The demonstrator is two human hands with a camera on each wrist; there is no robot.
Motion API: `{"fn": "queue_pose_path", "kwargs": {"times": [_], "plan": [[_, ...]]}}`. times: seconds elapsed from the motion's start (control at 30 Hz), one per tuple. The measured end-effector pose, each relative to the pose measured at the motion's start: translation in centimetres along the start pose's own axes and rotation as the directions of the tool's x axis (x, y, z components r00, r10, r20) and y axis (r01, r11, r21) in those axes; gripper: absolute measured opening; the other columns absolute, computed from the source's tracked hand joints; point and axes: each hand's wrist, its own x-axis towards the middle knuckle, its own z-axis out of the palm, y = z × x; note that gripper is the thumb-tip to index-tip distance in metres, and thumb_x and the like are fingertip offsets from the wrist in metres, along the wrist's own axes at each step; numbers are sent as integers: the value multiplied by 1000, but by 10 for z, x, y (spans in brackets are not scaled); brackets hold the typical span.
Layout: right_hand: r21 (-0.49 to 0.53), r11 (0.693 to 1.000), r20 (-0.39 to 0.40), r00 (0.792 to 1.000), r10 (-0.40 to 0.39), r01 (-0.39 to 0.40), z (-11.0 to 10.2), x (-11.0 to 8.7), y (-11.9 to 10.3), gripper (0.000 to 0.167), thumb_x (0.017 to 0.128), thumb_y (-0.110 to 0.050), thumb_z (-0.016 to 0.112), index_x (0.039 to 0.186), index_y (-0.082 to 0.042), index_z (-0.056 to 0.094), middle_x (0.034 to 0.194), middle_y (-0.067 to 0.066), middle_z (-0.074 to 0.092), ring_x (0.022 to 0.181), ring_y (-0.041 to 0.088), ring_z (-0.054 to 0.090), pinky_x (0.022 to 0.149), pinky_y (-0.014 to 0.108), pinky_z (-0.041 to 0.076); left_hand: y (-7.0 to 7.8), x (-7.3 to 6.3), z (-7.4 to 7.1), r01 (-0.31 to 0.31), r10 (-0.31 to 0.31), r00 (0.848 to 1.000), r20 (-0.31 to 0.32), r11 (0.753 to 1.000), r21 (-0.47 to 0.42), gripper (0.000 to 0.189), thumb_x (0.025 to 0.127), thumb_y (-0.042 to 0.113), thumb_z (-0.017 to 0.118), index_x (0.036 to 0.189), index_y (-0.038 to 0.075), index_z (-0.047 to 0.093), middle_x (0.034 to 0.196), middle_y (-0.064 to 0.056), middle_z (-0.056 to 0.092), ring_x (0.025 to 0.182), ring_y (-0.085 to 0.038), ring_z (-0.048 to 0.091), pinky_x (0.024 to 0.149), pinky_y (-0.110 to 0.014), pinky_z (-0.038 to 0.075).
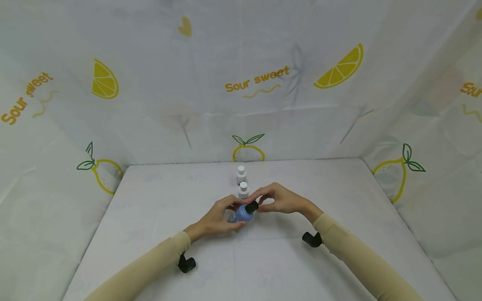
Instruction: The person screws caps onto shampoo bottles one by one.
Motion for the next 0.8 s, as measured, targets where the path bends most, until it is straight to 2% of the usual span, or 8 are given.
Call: {"fn": "queue_pose_path", "kwargs": {"times": [0.4, 0.8], "plan": [[-41, 998, -50, 998, 40, -42, 2, -2, -3, 36, 93, -6, 85, 128, -9, 79, 130, 9, 80, 119, 5, 72, 98, 40, 65, 1, 3, 0, 31, -31, 999, 6, 1000, -2, 53, 84, 13, 93, 130, 5, 68, 119, -7, 72, 108, -12, 69, 96, -28, 65], [-99, 990, -130, 988, 85, -99, 4, 2, -2, 34, 89, -15, 91, 120, -15, 79, 121, 4, 81, 109, 6, 71, 93, 33, 64, -1, 4, -2, 22, -22, 1000, -9, 1000, 5, 51, 87, 14, 91, 131, 6, 68, 121, -7, 72, 108, -13, 70, 95, -28, 66]]}}
